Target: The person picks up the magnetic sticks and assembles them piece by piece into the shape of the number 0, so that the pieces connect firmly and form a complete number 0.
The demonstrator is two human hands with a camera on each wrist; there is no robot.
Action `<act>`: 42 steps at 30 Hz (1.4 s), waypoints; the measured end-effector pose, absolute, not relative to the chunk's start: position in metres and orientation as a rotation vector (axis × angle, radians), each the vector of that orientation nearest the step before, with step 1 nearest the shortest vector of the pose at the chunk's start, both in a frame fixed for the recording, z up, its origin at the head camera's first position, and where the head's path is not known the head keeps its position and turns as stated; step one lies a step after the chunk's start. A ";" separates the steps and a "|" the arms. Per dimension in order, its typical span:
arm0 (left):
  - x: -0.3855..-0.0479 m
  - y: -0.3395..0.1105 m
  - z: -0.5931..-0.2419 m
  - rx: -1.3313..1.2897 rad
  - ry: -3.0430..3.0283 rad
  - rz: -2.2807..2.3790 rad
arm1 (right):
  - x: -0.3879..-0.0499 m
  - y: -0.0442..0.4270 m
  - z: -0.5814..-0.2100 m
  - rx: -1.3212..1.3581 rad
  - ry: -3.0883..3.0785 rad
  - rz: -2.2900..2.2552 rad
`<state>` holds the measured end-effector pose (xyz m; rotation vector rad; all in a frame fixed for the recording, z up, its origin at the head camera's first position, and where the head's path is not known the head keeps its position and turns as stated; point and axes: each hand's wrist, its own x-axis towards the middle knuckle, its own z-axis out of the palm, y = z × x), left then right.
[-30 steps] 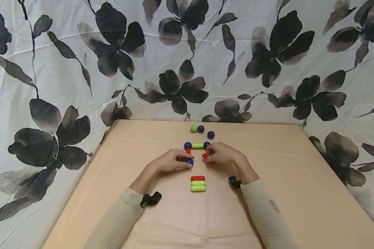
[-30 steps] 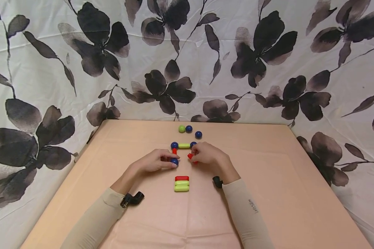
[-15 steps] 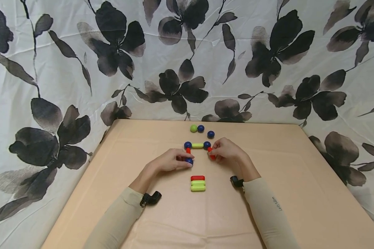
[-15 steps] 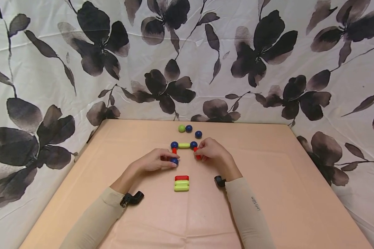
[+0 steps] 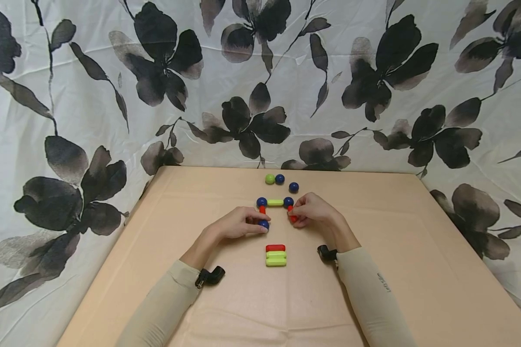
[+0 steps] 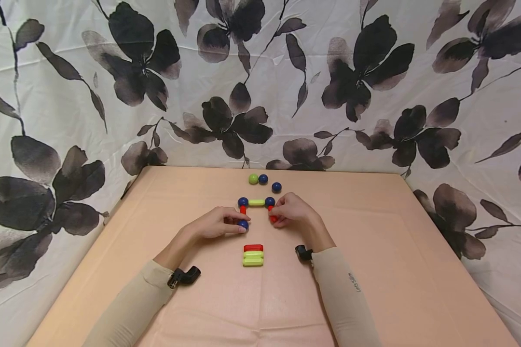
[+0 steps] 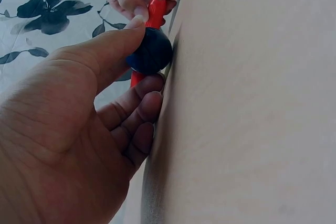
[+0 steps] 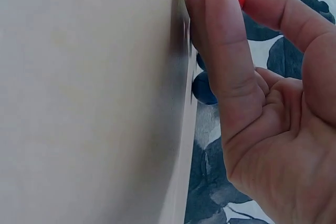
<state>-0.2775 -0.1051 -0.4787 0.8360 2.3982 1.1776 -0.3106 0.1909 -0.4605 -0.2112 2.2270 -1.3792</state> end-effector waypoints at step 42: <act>-0.279 -0.106 -0.481 0.867 2.398 1.194 | -0.326 0.197 -0.463 -0.201 2.672 -1.325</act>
